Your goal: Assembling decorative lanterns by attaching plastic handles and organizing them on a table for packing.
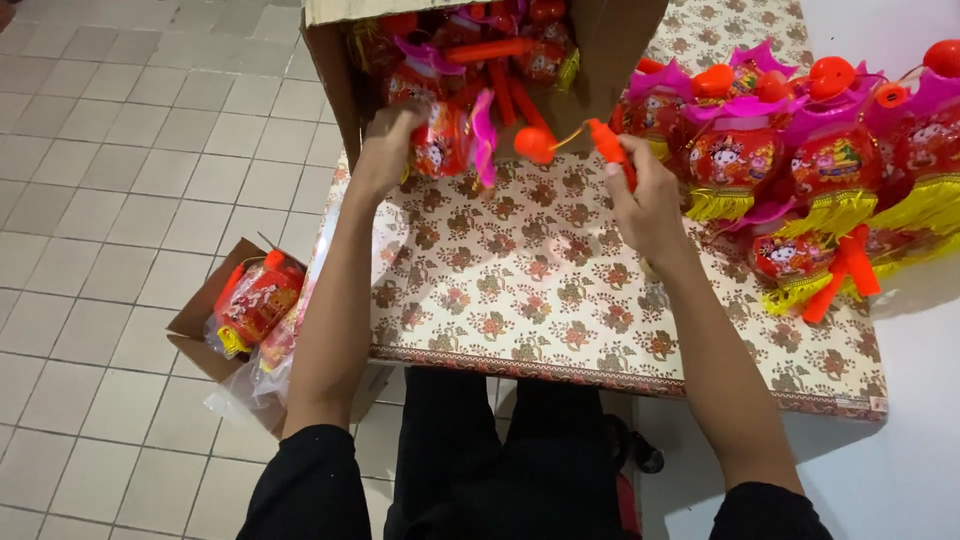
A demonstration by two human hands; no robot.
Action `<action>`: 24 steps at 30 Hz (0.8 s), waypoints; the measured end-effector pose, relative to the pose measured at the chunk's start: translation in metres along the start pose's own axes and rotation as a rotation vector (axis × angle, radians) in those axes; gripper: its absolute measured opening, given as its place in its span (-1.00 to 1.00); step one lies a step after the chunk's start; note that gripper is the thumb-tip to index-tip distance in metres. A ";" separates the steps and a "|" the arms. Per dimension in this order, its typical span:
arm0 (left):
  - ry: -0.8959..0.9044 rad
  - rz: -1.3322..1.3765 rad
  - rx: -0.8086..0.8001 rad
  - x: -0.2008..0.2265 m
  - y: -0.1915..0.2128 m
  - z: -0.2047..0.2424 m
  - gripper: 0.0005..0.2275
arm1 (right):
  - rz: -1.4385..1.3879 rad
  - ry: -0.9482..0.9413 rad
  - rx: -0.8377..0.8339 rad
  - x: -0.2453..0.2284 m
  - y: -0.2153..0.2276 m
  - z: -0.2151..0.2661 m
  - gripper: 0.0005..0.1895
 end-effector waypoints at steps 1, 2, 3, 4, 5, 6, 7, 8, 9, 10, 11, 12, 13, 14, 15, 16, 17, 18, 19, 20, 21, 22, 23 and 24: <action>-0.001 -0.001 0.000 0.009 0.001 -0.002 -0.57 | 0.000 0.001 0.001 -0.010 0.006 0.002 -0.61; 0.094 -0.146 -0.069 0.016 0.001 -0.004 -0.52 | 0.055 -0.001 -0.064 -0.021 0.010 0.003 -0.63; 0.189 -0.291 -0.138 0.023 0.001 -0.005 -0.47 | 0.110 -0.003 -0.128 -0.031 0.015 0.005 -0.65; 0.190 -0.292 -0.137 0.004 0.000 -0.014 -0.47 | 0.109 -0.002 -0.129 -0.031 0.017 0.006 -0.65; 0.237 -0.395 -0.197 -0.016 -0.003 -0.022 -0.49 | 0.125 -0.010 -0.168 -0.030 0.018 0.008 -0.67; 0.285 -0.497 -0.253 -0.035 -0.004 -0.031 -0.51 | 0.140 -0.014 -0.208 -0.030 0.019 0.007 -0.70; 0.286 -0.497 -0.247 -0.033 -0.008 -0.030 -0.51 | 0.140 -0.009 -0.209 -0.027 0.021 0.006 -0.70; 0.265 -0.570 -0.236 -0.030 -0.012 -0.029 -0.52 | 0.163 -0.017 -0.268 -0.024 0.022 0.004 -0.73; 0.244 -0.643 -0.224 -0.027 -0.016 -0.029 -0.53 | 0.187 -0.026 -0.328 -0.021 0.023 0.002 -0.75; 0.245 -0.642 -0.222 -0.022 -0.017 -0.026 -0.53 | 0.188 -0.024 -0.329 -0.025 0.019 0.002 -0.75; 0.218 -0.718 -0.097 -0.015 -0.017 -0.023 -0.54 | 0.189 -0.018 -0.329 -0.029 0.015 0.003 -0.75; 0.186 -0.790 0.026 -0.007 -0.019 -0.022 -0.54 | 0.193 -0.015 -0.327 -0.032 0.013 0.005 -0.74; 0.184 -0.787 0.026 -0.006 -0.030 -0.020 -0.54 | 0.196 -0.016 -0.327 -0.032 0.012 0.006 -0.74; -0.021 -0.793 0.177 0.000 -0.038 -0.018 -0.61 | 0.199 -0.009 -0.324 -0.033 0.010 0.007 -0.73; -0.227 -0.790 0.327 0.006 -0.047 -0.014 -0.69 | 0.201 -0.003 -0.322 -0.034 0.008 0.008 -0.72; -0.225 -0.790 0.331 0.008 -0.061 -0.014 -0.69 | 0.201 0.001 -0.324 -0.034 0.007 0.008 -0.72; -0.561 -0.758 0.377 0.015 -0.077 -0.012 -0.78 | 0.200 0.010 -0.325 -0.033 0.005 0.008 -0.70; -0.897 -0.710 0.414 0.021 -0.094 -0.008 -0.86 | 0.199 0.017 -0.323 -0.032 0.004 0.009 -0.68; -0.896 -0.710 0.415 0.035 -0.098 0.005 -0.86 | 0.198 0.018 -0.324 -0.017 -0.002 0.012 -0.68; -0.876 -0.810 0.192 0.047 -0.105 0.017 -0.73 | 0.194 0.046 -0.295 -0.002 -0.008 0.016 -0.68; -0.848 -0.902 -0.033 0.059 -0.113 0.029 -0.58 | 0.189 0.074 -0.266 0.012 -0.014 0.020 -0.68; -0.846 -0.900 -0.039 0.045 -0.125 0.025 -0.58 | 0.186 0.068 -0.269 0.012 -0.015 0.023 -0.68; -0.935 -0.919 0.031 0.032 -0.137 0.024 -0.63 | 0.170 0.025 -0.260 0.013 -0.014 0.027 -0.61; -1.028 -0.934 0.103 0.019 -0.150 0.021 -0.66 | 0.157 -0.020 -0.248 0.015 -0.013 0.031 -0.51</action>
Point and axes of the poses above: each hand's wrist, its own z-axis away from the middle knuckle, its own y-axis out of the back of the hand, x = y × z, the point moved 2 cm from there along -z, towards the middle knuckle, and after that the axes turned 12 degrees about -x, right-handed, at the moved point
